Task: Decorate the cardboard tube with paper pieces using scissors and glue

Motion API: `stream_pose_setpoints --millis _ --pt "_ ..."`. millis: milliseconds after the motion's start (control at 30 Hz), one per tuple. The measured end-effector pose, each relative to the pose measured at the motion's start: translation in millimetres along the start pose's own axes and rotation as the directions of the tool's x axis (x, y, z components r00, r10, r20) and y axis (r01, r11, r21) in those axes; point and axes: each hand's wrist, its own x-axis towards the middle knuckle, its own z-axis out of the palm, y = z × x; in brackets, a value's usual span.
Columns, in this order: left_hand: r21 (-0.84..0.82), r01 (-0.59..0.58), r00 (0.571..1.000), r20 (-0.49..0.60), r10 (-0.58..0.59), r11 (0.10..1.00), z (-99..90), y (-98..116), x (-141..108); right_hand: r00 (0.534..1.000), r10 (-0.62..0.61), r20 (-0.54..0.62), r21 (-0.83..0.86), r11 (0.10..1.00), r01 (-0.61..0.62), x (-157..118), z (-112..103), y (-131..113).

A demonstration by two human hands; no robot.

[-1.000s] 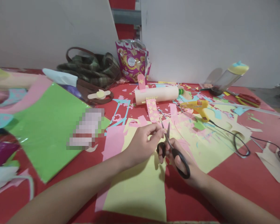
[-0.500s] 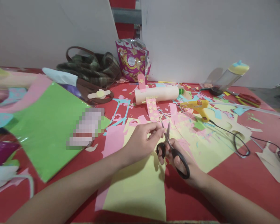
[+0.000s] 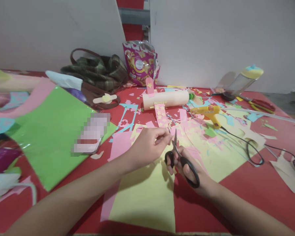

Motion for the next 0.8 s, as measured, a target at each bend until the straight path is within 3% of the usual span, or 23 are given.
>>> stream_pose_setpoints --millis 333,800 --pt "-0.077 0.015 1.0 0.007 -0.014 0.997 2.0 1.7 -0.7 0.999 -0.045 0.009 -0.011 0.999 0.045 0.1 1.0 -0.8" --pt "0.041 0.048 0.998 0.03 -0.05 0.998 -2.3 -0.2 0.2 0.999 0.04 0.028 0.001 0.999 -0.04 1.1 -0.3 -2.9"
